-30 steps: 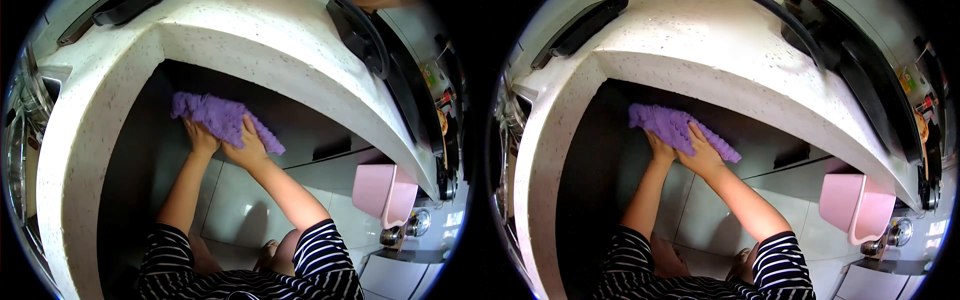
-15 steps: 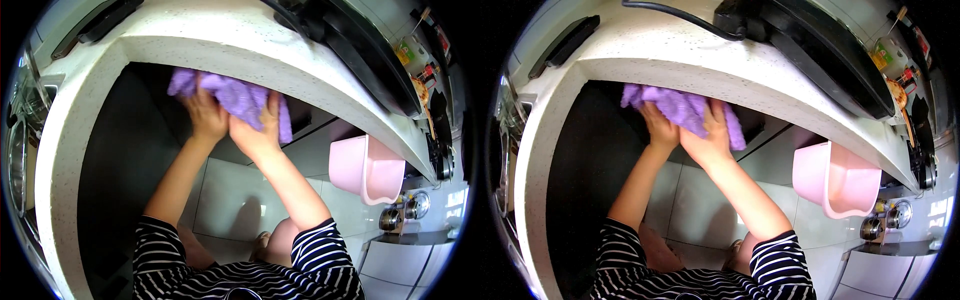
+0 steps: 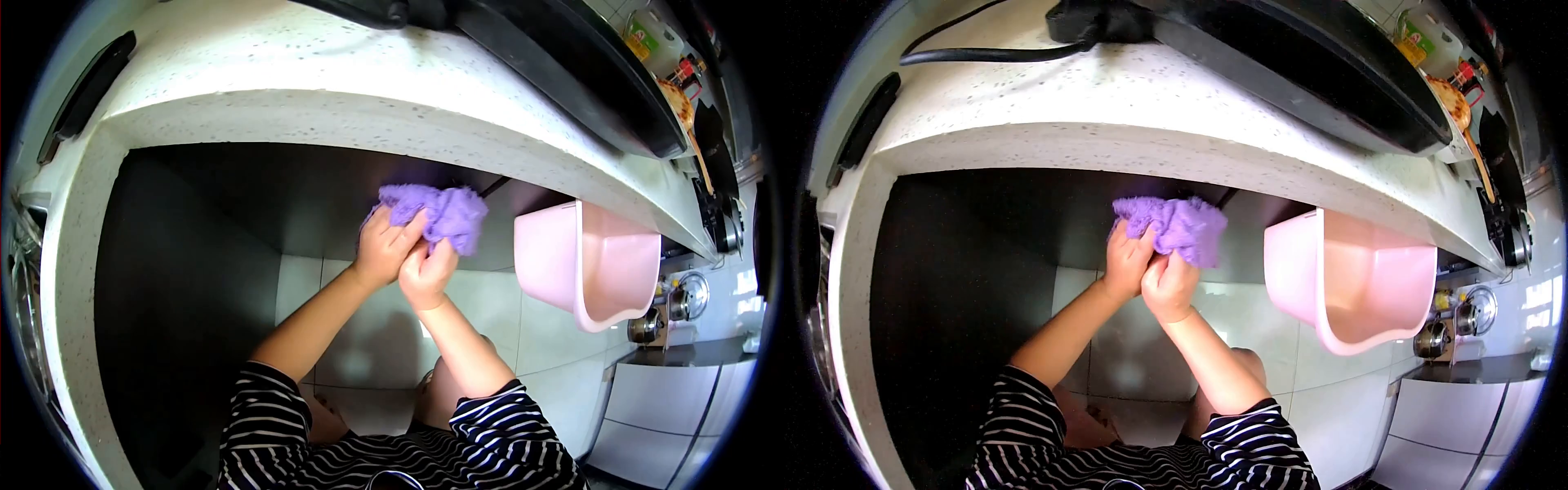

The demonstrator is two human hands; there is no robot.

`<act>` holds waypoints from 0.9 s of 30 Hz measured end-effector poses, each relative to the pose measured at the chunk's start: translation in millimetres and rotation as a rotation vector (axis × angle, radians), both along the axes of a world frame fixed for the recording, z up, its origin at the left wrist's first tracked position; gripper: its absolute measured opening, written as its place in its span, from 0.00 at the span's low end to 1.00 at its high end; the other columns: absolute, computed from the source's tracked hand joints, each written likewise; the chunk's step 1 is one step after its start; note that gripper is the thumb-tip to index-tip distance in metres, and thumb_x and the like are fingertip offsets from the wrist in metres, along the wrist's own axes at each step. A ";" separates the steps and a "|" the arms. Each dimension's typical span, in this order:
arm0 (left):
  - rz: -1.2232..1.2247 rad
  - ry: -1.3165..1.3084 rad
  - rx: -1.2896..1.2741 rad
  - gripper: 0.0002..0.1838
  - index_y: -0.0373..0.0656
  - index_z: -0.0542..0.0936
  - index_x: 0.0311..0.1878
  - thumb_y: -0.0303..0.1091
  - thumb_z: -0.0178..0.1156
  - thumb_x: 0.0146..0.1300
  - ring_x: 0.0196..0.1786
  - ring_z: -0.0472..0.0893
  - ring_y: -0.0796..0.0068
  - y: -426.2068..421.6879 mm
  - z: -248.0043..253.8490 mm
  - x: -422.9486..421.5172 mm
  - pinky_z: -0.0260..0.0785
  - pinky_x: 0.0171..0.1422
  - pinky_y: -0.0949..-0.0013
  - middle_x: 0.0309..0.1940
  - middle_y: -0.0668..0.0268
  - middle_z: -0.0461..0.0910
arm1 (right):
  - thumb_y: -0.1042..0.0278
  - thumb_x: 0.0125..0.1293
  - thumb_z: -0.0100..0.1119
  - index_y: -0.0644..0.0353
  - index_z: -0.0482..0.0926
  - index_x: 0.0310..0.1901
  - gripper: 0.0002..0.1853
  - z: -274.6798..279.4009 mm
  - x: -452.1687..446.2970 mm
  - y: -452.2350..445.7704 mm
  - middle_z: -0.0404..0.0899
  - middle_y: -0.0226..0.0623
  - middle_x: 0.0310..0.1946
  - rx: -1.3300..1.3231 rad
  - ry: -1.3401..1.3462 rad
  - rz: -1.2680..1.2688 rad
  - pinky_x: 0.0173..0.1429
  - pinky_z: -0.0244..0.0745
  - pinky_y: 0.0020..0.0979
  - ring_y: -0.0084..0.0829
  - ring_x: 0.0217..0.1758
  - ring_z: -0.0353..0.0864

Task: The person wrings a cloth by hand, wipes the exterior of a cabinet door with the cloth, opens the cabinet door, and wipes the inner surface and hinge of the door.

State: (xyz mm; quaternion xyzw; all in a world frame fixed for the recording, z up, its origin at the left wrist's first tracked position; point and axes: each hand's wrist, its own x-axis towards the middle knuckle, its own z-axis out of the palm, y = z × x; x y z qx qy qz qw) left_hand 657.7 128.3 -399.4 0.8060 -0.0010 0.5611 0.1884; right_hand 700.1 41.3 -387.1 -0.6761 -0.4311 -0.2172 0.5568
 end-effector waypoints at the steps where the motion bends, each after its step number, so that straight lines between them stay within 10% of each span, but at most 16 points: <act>1: -0.019 0.024 -0.049 0.27 0.43 0.72 0.57 0.29 0.61 0.51 0.44 0.77 0.53 -5.0 -12.3 -2.6 0.70 0.49 0.56 0.42 0.57 0.78 | 0.85 0.55 0.46 0.69 0.73 0.47 0.17 -2.0 -2.7 -2.4 0.75 0.53 0.43 -0.035 0.005 0.023 0.50 0.69 0.41 0.52 0.44 0.75; 15: -0.058 -0.091 -0.304 0.31 0.41 0.71 0.59 0.16 0.54 0.47 0.40 0.76 0.58 -34.1 74.9 2.0 0.68 0.48 0.64 0.48 0.58 0.77 | 0.81 0.56 0.45 0.68 0.70 0.47 0.15 68.2 2.4 -15.5 0.71 0.41 0.42 0.139 0.294 0.227 0.49 0.66 0.31 0.33 0.43 0.70; 21: -0.068 -0.016 -0.662 0.29 0.40 0.70 0.60 0.18 0.56 0.50 0.44 0.79 0.60 -47.7 24.0 -3.0 0.70 0.48 0.67 0.48 0.53 0.77 | 0.82 0.54 0.47 0.67 0.72 0.45 0.15 45.4 -3.1 -16.5 0.73 0.47 0.40 0.087 0.229 0.100 0.47 0.67 0.38 0.44 0.42 0.71; 27: 0.057 0.121 -0.429 0.30 0.39 0.70 0.61 0.18 0.55 0.50 0.42 0.76 0.56 -44.0 49.7 -30.3 0.70 0.46 0.64 0.43 0.53 0.75 | 0.83 0.53 0.49 0.69 0.71 0.50 0.20 73.5 -9.2 -32.3 0.72 0.49 0.45 -0.064 0.221 0.107 0.53 0.66 0.37 0.44 0.48 0.71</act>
